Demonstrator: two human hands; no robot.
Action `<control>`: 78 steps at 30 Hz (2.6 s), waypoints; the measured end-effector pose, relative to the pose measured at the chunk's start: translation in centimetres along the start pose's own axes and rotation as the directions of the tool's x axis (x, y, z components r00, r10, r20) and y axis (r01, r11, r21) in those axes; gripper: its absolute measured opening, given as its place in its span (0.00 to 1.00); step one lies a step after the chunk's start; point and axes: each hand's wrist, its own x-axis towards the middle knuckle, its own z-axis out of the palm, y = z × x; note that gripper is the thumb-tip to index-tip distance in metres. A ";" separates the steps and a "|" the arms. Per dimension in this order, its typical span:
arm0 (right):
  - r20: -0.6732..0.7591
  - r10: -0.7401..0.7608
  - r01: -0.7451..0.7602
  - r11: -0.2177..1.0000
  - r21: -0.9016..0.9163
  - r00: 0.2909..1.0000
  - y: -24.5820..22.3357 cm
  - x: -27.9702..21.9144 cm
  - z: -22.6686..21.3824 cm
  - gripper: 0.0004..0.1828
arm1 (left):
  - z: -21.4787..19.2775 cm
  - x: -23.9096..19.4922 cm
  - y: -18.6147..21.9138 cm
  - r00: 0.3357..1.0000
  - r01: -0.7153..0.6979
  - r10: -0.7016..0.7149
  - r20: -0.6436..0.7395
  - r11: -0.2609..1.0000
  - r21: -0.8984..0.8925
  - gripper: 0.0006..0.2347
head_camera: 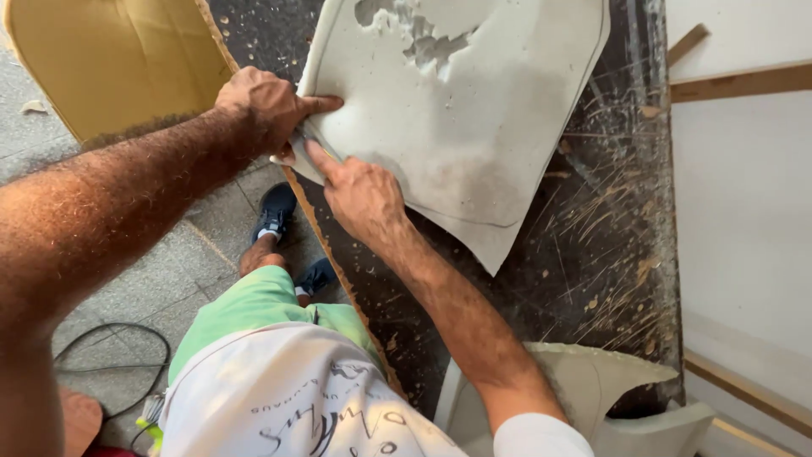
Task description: Cutting foam sheets into specific shapes using a utility knife on a workbench
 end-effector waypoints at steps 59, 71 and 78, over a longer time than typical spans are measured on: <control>0.451 0.808 0.033 -0.499 0.866 0.378 -1.1 -17.0 9.9 0.15 | -4.7 -2.1 5.1 0.925 -0.080 -0.226 -0.307 0.673 -0.736 0.36; -0.250 0.167 -0.051 0.910 0.411 0.954 4.0 -6.6 3.3 0.35 | -0.1 2.7 5.9 0.837 -0.214 0.139 -0.529 0.973 -0.083 0.64; -0.218 0.130 -0.022 0.898 0.440 0.967 3.5 -5.2 2.3 0.32 | 0.6 3.9 7.4 0.915 -0.211 0.155 -0.372 0.971 -0.115 0.66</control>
